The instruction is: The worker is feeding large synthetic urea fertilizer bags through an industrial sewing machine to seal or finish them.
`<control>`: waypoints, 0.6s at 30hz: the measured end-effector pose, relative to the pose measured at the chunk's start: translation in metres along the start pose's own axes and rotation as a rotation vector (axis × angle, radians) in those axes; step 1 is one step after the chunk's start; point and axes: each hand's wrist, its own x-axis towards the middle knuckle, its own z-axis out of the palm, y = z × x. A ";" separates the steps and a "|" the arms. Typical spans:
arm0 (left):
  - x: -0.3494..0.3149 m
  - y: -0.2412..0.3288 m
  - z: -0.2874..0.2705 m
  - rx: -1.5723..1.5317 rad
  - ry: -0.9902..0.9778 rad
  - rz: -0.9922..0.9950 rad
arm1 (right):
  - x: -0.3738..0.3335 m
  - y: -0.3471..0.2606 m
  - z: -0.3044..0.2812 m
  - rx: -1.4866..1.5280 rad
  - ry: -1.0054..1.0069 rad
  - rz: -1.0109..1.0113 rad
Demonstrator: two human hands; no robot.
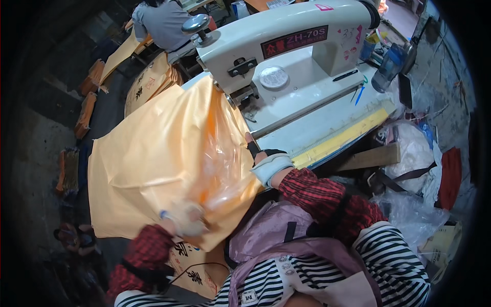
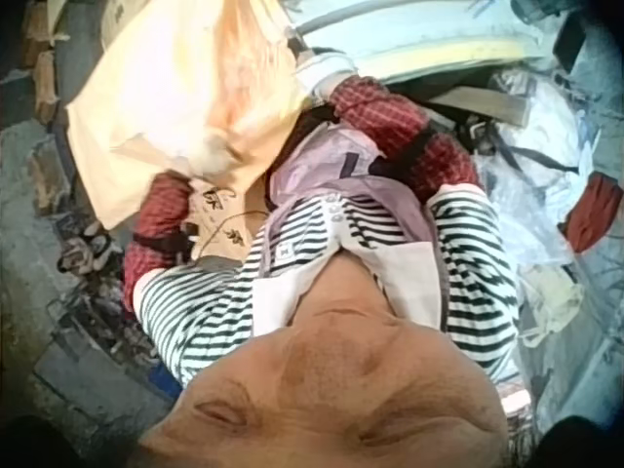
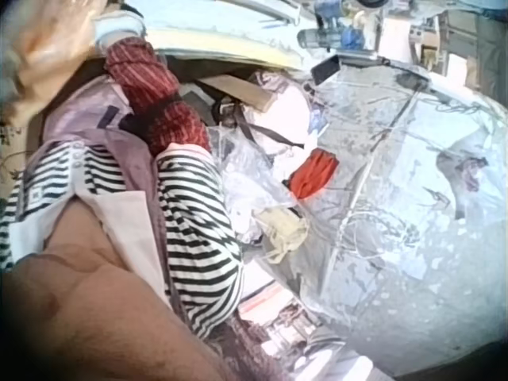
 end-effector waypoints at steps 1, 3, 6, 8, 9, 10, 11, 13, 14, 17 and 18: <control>-0.011 -0.027 0.004 -0.075 0.373 0.096 | -0.002 -0.005 -0.002 -0.015 -0.006 -0.019; -0.036 0.000 -0.045 0.344 0.472 0.143 | 0.001 -0.009 -0.003 -0.050 -0.025 -0.010; -0.021 0.063 -0.031 -0.082 0.684 0.948 | -0.005 -0.015 -0.012 -0.093 -0.058 0.000; -0.024 0.132 -0.023 0.425 0.346 0.798 | 0.006 0.009 0.004 -0.151 -0.033 -0.060; -0.029 0.132 -0.030 0.427 0.349 0.797 | 0.000 0.006 -0.002 -0.153 -0.030 -0.061; -0.035 0.124 -0.039 0.242 0.292 0.757 | -0.008 -0.005 -0.010 -0.206 -0.051 -0.043; -0.040 0.114 -0.049 0.059 0.233 0.711 | -0.011 -0.013 -0.014 -0.258 -0.072 -0.026; -0.070 0.085 -0.074 0.189 0.211 0.638 | 0.005 -0.026 -0.001 -0.339 -0.083 -0.117; -0.055 0.052 -0.079 0.188 0.356 0.527 | 0.019 -0.020 -0.003 -0.281 -0.048 -0.017; -0.065 0.016 -0.140 0.756 0.748 0.224 | 0.057 -0.020 -0.013 -0.052 0.119 0.114; -0.055 0.033 -0.138 0.767 0.742 0.232 | 0.051 -0.034 -0.019 -0.496 0.122 0.093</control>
